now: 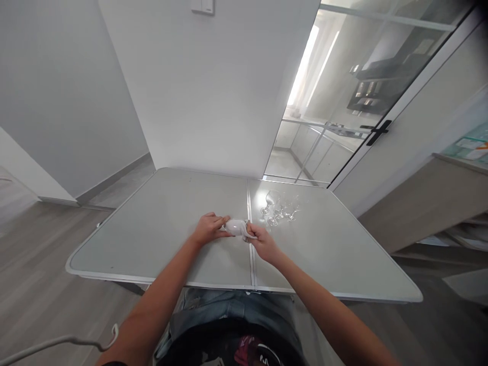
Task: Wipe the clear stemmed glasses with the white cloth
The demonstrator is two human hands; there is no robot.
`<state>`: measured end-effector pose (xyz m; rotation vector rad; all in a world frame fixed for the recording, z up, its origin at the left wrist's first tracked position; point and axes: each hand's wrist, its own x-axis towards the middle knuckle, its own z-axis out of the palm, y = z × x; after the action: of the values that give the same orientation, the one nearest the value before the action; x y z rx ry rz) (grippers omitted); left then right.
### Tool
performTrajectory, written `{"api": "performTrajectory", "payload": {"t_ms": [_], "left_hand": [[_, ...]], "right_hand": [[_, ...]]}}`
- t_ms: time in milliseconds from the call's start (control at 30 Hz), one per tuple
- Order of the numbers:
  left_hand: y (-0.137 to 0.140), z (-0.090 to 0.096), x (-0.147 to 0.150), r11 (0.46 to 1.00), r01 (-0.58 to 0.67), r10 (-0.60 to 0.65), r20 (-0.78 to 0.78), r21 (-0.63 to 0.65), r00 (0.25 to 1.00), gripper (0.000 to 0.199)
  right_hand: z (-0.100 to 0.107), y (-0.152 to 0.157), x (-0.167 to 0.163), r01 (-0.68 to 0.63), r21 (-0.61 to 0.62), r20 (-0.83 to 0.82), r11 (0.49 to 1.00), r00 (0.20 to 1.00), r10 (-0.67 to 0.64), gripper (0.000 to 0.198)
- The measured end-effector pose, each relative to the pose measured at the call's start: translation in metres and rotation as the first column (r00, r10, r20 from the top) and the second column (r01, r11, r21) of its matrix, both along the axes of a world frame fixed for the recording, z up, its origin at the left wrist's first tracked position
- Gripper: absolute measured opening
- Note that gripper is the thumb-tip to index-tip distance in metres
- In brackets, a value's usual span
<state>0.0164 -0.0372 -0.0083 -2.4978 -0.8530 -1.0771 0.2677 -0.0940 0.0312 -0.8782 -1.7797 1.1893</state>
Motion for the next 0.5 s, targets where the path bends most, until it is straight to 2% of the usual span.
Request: {"api": "performTrajectory", "payload": {"t_ms": [33,67,133,200,233,300,367,400,500], "left_hand": [[-0.001,0.0,0.0,1.0,0.007,-0.007,0.008,-0.009,1.0,0.056],[-0.001,-0.001,0.0,1.0,0.021,-0.021,0.01,-0.012,1.0,0.058],[-0.001,-0.002,0.001,0.999,0.048,-0.048,-0.003,-0.006,0.999,0.062],[-0.001,-0.004,0.003,0.998,0.06,-0.06,-0.018,0.0,0.998,0.064],[-0.001,-0.004,0.004,0.998,0.055,-0.055,-0.02,-0.003,0.998,0.064],[0.0,-0.004,0.005,0.999,0.036,-0.036,-0.007,-0.02,0.999,0.063],[0.001,-0.004,0.005,0.999,0.02,-0.019,0.01,-0.032,1.0,0.062],[0.002,-0.004,0.004,0.999,0.006,-0.005,0.013,-0.032,1.0,0.063],[0.003,-0.006,0.001,0.999,-0.044,0.043,-0.009,-0.032,0.999,0.065]], "right_hand": [[-0.001,0.001,0.003,-0.052,0.139,0.113,0.989,0.993,0.036,0.021],[-0.001,0.003,0.007,-0.132,0.261,0.224,0.956,0.972,0.073,0.021],[0.003,0.011,0.017,-0.314,0.427,0.417,0.848,0.9,0.124,0.022],[0.009,0.022,0.027,-0.451,0.502,0.555,0.738,0.822,0.125,0.024],[0.012,0.026,0.031,-0.489,0.52,0.596,0.7,0.795,0.112,0.024],[0.016,0.033,0.035,-0.524,0.533,0.633,0.664,0.768,0.098,0.021],[0.016,0.034,0.033,-0.509,0.527,0.631,0.68,0.77,0.088,0.021],[0.014,0.033,0.03,-0.478,0.515,0.618,0.711,0.783,0.078,0.022],[0.007,0.025,0.015,-0.281,0.4,0.487,0.873,0.871,0.057,0.022]]}}
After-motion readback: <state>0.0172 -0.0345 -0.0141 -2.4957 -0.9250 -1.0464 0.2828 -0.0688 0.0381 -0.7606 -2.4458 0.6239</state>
